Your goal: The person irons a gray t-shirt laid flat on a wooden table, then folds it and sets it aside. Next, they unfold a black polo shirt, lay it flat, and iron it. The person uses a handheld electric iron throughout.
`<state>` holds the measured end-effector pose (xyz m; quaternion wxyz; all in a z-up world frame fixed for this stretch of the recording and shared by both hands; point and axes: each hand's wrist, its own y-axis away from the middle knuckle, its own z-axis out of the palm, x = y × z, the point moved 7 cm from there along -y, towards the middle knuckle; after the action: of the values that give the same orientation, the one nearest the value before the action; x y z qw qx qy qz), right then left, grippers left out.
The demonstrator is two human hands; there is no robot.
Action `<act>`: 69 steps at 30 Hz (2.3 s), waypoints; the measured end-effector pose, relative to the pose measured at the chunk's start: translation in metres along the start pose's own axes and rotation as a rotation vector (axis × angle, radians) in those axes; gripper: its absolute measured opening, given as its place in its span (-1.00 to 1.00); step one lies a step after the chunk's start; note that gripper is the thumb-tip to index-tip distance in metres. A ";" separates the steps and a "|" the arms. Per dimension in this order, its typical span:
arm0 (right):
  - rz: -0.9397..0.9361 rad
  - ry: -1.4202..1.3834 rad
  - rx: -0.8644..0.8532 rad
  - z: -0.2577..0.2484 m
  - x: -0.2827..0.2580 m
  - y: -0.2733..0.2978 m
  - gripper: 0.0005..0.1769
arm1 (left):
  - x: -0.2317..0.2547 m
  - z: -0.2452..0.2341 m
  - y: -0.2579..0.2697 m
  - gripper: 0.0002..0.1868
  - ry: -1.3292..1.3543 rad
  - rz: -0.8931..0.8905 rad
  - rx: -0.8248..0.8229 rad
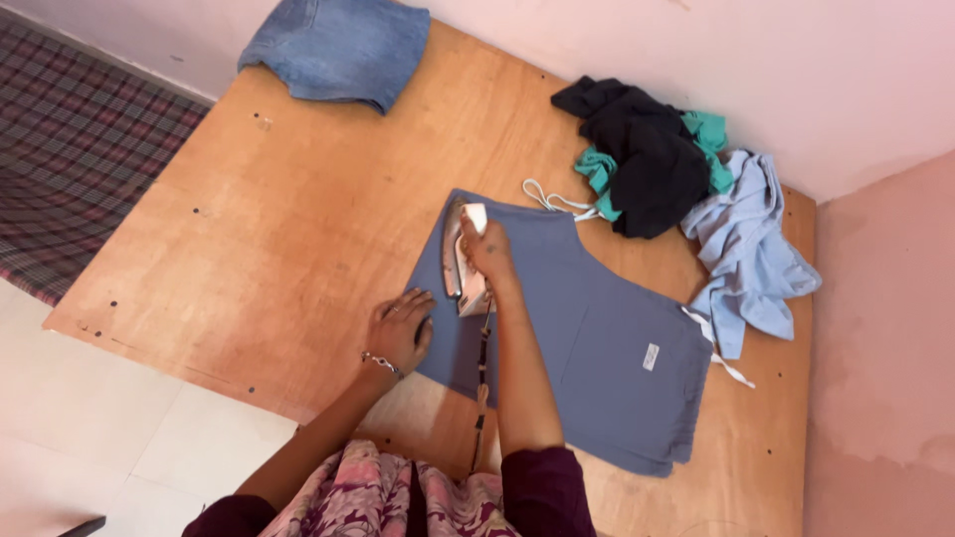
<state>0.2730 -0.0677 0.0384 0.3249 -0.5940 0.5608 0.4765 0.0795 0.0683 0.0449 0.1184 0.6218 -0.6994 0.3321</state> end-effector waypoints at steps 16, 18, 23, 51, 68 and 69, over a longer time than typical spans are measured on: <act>0.352 0.235 0.188 -0.079 0.056 0.242 -0.46 | 0.048 0.041 -0.012 -0.21 -0.311 -0.169 -0.299; 0.347 0.262 0.267 -0.106 0.064 0.253 -0.46 | 0.079 0.051 -0.019 -0.22 -0.204 0.007 -0.154; 0.448 0.202 0.403 -0.163 0.094 0.278 -0.39 | 0.094 0.105 -0.014 -0.27 -0.296 0.008 -0.448; 0.427 -0.103 0.670 -0.281 0.102 0.330 -0.43 | 0.091 0.112 -0.013 -0.29 -0.376 0.002 -0.454; 0.348 -0.040 0.572 -0.320 0.106 0.245 -0.33 | 0.092 0.109 -0.014 -0.29 -0.344 0.002 -0.421; 0.347 -0.048 0.534 -0.312 0.103 0.250 -0.36 | 0.092 0.109 -0.015 -0.30 -0.337 0.006 -0.412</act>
<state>0.0831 -0.4316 0.0842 0.3964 -0.3716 0.7513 0.3746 0.1020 -0.0712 0.0209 0.1232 0.6289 -0.7640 0.0748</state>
